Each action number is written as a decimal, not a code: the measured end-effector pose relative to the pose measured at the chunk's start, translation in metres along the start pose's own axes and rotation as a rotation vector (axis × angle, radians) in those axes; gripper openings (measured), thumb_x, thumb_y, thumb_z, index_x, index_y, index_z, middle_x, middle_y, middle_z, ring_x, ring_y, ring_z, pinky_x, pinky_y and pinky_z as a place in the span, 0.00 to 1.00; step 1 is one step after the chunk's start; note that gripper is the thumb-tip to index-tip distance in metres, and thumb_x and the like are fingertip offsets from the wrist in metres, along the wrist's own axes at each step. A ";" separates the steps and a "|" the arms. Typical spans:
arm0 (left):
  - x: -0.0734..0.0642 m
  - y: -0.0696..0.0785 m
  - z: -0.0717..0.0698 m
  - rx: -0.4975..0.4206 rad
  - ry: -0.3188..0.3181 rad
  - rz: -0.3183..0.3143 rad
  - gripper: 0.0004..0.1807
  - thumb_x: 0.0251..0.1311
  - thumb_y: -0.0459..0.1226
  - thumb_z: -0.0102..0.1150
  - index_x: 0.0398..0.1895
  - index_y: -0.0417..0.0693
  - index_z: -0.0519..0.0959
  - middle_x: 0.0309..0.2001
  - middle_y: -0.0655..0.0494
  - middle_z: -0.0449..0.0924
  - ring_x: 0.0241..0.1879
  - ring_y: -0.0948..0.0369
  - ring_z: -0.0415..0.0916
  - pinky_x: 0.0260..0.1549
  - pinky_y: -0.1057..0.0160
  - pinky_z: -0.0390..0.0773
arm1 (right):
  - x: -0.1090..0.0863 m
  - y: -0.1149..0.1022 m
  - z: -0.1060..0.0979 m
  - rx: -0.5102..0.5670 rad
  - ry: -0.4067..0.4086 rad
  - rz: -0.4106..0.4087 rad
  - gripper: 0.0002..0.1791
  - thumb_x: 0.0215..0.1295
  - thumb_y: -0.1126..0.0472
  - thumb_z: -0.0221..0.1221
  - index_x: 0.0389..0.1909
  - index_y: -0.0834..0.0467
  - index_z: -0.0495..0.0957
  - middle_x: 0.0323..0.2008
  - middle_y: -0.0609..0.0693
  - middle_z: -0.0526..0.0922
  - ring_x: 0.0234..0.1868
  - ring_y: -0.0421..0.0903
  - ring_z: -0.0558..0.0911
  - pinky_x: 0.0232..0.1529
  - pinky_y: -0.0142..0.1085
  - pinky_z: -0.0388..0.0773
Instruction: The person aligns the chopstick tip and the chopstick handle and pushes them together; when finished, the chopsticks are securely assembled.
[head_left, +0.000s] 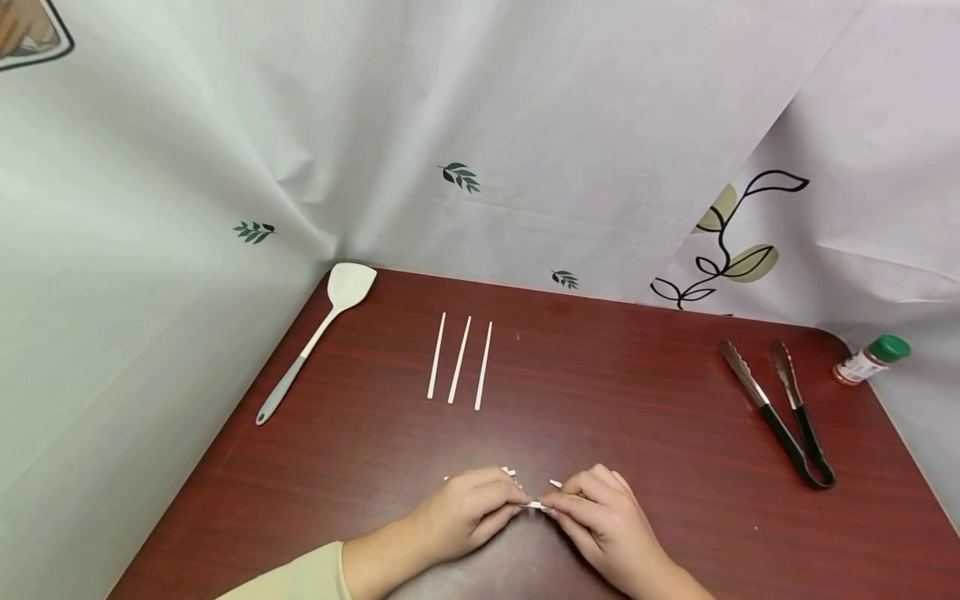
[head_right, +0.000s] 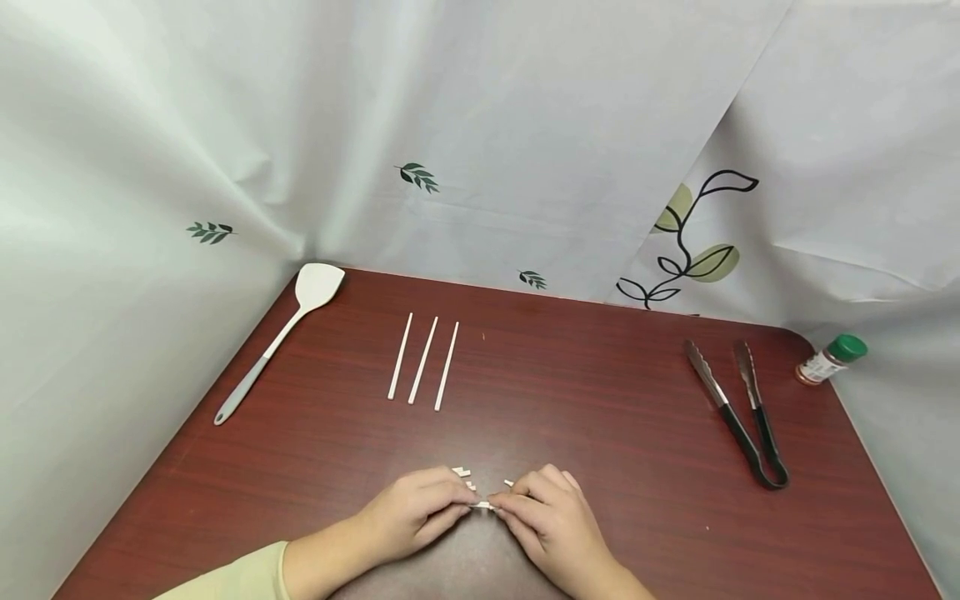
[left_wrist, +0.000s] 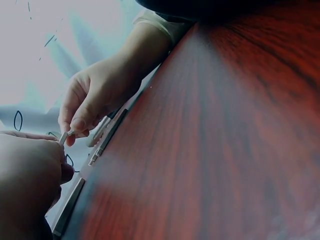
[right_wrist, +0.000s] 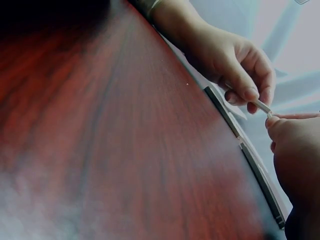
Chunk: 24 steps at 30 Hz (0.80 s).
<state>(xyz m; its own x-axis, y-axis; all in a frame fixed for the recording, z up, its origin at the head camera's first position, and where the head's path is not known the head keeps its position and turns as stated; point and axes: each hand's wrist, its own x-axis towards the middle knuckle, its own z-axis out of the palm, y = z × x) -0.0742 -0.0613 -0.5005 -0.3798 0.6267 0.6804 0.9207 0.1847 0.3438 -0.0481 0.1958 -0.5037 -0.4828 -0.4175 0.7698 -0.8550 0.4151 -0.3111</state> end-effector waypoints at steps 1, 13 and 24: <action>0.000 0.000 0.000 0.002 0.001 0.001 0.12 0.63 0.29 0.72 0.48 0.49 0.86 0.45 0.61 0.86 0.49 0.67 0.84 0.57 0.70 0.78 | 0.000 0.000 0.000 -0.003 -0.001 0.003 0.13 0.82 0.54 0.58 0.44 0.51 0.91 0.37 0.39 0.83 0.37 0.37 0.77 0.44 0.33 0.65; -0.001 -0.001 0.004 -0.005 0.022 0.027 0.10 0.63 0.29 0.72 0.46 0.48 0.88 0.44 0.60 0.87 0.46 0.67 0.85 0.54 0.72 0.79 | -0.003 0.001 0.000 -0.021 -0.020 0.014 0.13 0.82 0.53 0.59 0.44 0.50 0.91 0.38 0.38 0.84 0.38 0.38 0.79 0.45 0.34 0.67; 0.000 0.004 0.002 0.034 0.012 -0.062 0.13 0.60 0.31 0.75 0.46 0.50 0.85 0.40 0.63 0.86 0.39 0.71 0.83 0.46 0.75 0.80 | -0.002 0.001 0.001 0.046 0.035 0.023 0.09 0.76 0.56 0.66 0.43 0.57 0.91 0.37 0.42 0.87 0.37 0.40 0.81 0.41 0.32 0.76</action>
<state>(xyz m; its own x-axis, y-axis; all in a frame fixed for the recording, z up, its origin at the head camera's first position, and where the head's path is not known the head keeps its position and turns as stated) -0.0700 -0.0587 -0.5003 -0.4373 0.6045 0.6659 0.8977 0.2484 0.3640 -0.0485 0.1962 -0.5063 -0.4965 -0.3794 0.7808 -0.8518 0.3862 -0.3540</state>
